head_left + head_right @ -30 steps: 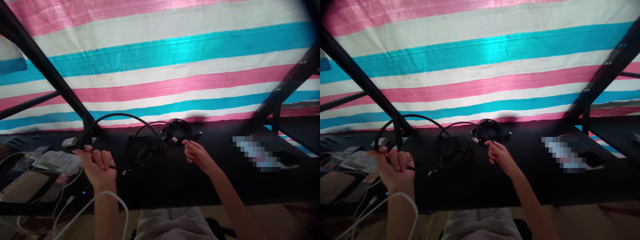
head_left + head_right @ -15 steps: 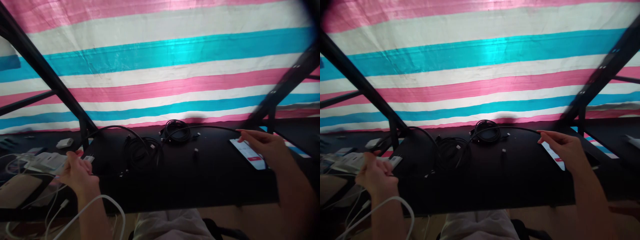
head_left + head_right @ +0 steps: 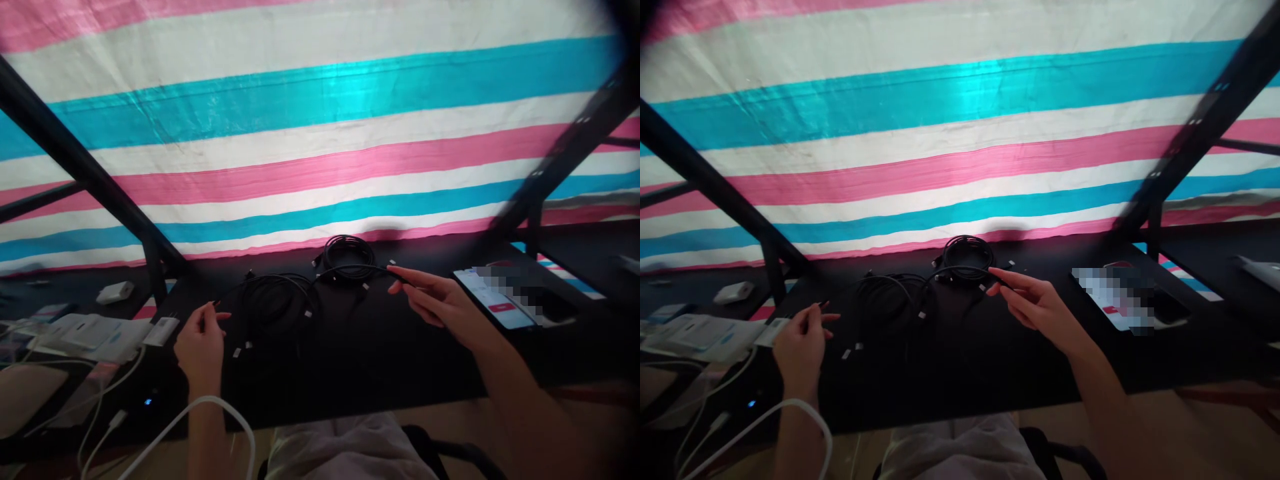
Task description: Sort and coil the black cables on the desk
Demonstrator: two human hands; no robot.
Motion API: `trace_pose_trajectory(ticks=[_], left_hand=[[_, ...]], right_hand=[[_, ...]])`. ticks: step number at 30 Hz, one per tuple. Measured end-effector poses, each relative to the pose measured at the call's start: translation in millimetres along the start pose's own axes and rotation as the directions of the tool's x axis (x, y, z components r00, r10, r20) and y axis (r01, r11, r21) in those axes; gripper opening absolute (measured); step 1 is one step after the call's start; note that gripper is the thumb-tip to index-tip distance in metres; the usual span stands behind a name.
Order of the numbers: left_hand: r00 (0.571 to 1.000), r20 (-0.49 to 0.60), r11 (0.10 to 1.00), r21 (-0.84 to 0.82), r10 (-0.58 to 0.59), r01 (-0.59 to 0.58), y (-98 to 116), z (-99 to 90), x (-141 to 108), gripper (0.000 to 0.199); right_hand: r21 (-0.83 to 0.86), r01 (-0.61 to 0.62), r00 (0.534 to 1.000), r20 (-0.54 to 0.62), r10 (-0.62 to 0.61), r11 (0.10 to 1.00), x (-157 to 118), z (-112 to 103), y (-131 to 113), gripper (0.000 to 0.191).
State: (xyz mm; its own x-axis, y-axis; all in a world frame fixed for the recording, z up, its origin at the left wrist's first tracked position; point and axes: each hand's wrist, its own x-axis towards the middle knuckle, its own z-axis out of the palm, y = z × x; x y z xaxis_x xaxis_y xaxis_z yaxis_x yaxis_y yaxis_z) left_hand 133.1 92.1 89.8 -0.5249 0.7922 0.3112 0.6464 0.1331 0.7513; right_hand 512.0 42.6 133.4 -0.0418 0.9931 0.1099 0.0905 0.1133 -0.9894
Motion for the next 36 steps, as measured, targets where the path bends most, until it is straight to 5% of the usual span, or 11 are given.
trace_pose_trajectory(ticks=[7,10,12,14,17,19,21,24,30,33,36], left_hand=[[0.94,-0.138,0.949,-0.014,0.311,-0.316,51,2.7,-24,0.032],[0.867,0.082,0.837,-0.319,0.492,-0.445,87,4.4,-45,0.046],[0.748,0.306,0.781,-0.452,0.589,-0.431,102,11.9,-54,0.051],[0.712,0.363,0.779,-0.467,0.601,-0.419,107,22.4,-55,0.054],[0.755,0.292,0.79,-0.409,0.587,-0.456,106,35.5,-49,0.036],[0.725,0.316,0.777,-0.411,0.612,-0.477,103,39.9,-45,0.013],[0.707,0.37,0.783,-0.445,0.603,-0.435,99,41.6,-46,0.019],[0.79,0.382,0.829,-0.492,0.48,-0.266,93,42.9,-50,0.03],[0.975,0.111,0.759,-0.646,0.194,-0.078,78,47.5,-45,0.032],[0.983,0.011,0.802,-0.58,0.184,-0.144,70,50.2,-39,0.026],[0.967,0.022,0.882,-0.417,0.253,-0.221,65,54.5,-38,0.019]], right_hand=[[-0.133,0.164,0.967,0.217,-0.132,0.978,-8,25,-38,0.051],[-0.274,0.316,0.935,0.254,-0.249,0.908,-4,39,-54,0.049],[-0.317,0.385,0.917,0.239,-0.32,0.867,1,45,-60,0.046],[-0.34,0.412,0.911,0.171,-0.375,0.845,6,50,-62,0.043],[-0.391,0.419,0.899,0.049,-0.436,0.82,10,50,-62,0.035],[-0.435,0.421,0.877,-0.026,-0.479,0.796,12,48,-62,0.029],[-0.501,0.419,0.826,-0.137,-0.548,0.757,14,44,-61,0.02],[-0.611,0.346,0.76,-0.263,-0.595,0.712,24,37,-54,0.01],[-0.44,0.184,0.976,-0.027,-0.218,0.879,38,24,-5,0.037],[-0.181,0.112,0.99,-0.061,-0.125,0.977,37,22,18,0.045],[0.103,0.221,0.91,-0.379,-0.168,0.97,39,25,23,0.042]])
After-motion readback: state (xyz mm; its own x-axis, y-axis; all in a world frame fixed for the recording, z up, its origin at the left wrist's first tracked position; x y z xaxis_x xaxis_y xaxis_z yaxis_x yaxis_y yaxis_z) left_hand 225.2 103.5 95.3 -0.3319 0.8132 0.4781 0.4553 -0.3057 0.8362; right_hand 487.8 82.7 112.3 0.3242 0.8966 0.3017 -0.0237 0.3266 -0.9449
